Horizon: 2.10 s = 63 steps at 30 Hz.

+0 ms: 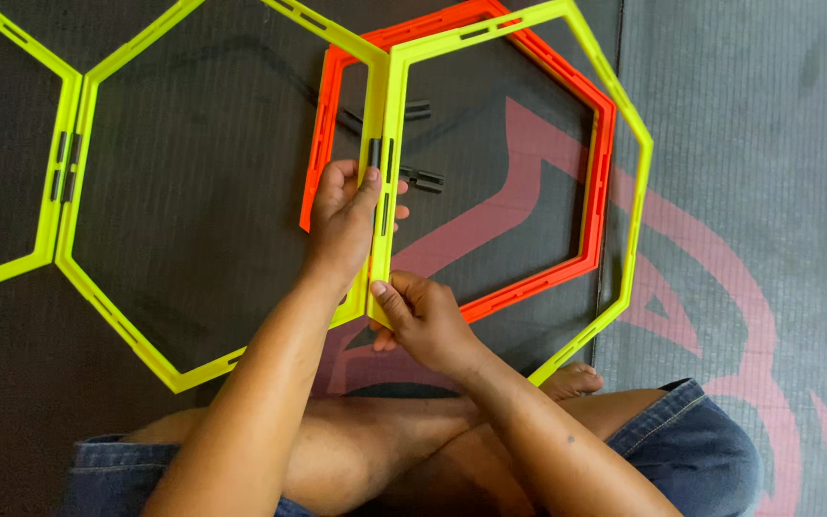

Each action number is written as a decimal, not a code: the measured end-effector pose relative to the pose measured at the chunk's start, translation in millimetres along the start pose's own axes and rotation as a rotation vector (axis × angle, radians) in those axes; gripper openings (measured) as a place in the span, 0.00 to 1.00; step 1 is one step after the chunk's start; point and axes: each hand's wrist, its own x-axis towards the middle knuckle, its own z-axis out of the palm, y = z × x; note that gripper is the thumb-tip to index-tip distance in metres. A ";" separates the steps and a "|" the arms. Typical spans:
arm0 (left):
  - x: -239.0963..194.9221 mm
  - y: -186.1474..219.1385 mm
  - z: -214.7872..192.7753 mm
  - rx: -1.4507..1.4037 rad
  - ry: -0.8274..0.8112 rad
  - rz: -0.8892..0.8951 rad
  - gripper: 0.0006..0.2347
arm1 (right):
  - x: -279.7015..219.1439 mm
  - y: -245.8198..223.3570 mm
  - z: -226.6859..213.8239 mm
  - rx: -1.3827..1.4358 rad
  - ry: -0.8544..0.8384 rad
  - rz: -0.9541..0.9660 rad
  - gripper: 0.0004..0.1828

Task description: The person assembles hexagonal frames by inserting black plastic connectors into slots on the edges of neon yellow and orange frames. They connect multiple frames together to form a larger structure on the floor.

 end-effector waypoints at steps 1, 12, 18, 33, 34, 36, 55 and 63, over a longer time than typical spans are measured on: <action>-1.3 4.3 -0.4 0.075 -0.010 -0.013 0.13 | 0.9 1.9 -0.2 0.042 -0.008 0.012 0.18; 9.2 -0.3 -9.4 0.135 0.011 -0.109 0.15 | 30.1 -22.3 -33.8 -0.197 0.054 -0.163 0.10; 11.4 3.7 1.3 0.146 0.057 -0.112 0.12 | 82.4 -67.0 -38.5 -0.063 0.286 0.038 0.27; 37.2 5.2 -18.8 0.022 0.068 -0.036 0.10 | 62.4 -15.2 -4.8 0.001 0.312 -0.236 0.26; 38.2 3.3 -19.6 0.006 0.072 -0.041 0.09 | 64.1 -10.1 -8.0 0.030 0.282 -0.208 0.27; 36.8 5.8 -19.8 -0.013 0.082 -0.046 0.08 | 64.0 -9.2 -9.1 0.058 0.246 -0.179 0.28; 24.7 24.9 -9.9 0.157 0.075 -0.047 0.11 | 125.7 -73.8 -25.7 0.017 0.346 0.026 0.19; 32.1 19.2 -19.1 0.198 -0.001 -0.047 0.13 | 136.9 -81.3 -30.3 -0.056 0.263 0.063 0.14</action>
